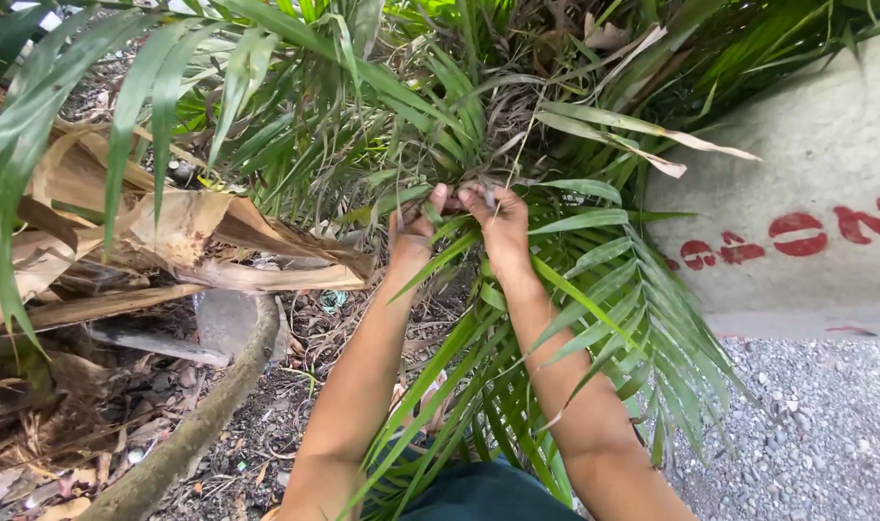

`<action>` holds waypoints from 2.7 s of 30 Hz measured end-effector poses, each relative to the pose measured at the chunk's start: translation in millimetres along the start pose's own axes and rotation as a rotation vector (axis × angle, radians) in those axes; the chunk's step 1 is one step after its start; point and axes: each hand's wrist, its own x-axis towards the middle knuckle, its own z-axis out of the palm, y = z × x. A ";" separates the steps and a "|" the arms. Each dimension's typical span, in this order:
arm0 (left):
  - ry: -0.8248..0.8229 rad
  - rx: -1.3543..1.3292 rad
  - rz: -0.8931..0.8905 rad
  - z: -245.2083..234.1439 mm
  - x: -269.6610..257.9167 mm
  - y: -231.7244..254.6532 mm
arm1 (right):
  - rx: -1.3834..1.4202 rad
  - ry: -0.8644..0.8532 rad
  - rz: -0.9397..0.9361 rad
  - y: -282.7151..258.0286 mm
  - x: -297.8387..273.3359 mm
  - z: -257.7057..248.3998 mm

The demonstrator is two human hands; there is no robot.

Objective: Preparing or stripping palm leaves for weaving or craft.

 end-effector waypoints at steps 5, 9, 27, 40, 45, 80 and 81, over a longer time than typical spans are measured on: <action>-0.011 0.059 0.130 2.2 -2.9 -6.3 | 0.013 -0.028 -0.094 1.5 -3.5 3.9; 0.025 -0.047 0.037 13.9 -13.8 2.7 | 0.004 0.028 -0.059 6.3 -0.2 6.3; 0.015 -0.288 0.168 7.5 -1.5 -45.7 | 0.355 0.091 0.065 38.7 6.9 5.8; 0.100 0.336 0.333 20.0 -23.3 -10.2 | 0.181 0.040 0.169 16.5 8.8 8.2; 0.133 0.470 0.215 24.3 -25.3 -10.2 | -0.180 0.060 0.016 -6.9 13.3 -0.3; 0.089 0.329 0.166 3.1 -1.3 -33.5 | -0.239 -0.036 -0.044 30.6 24.9 -7.2; -0.008 0.017 0.094 2.0 0.6 -38.7 | -0.264 -0.037 -0.077 32.3 26.4 -7.3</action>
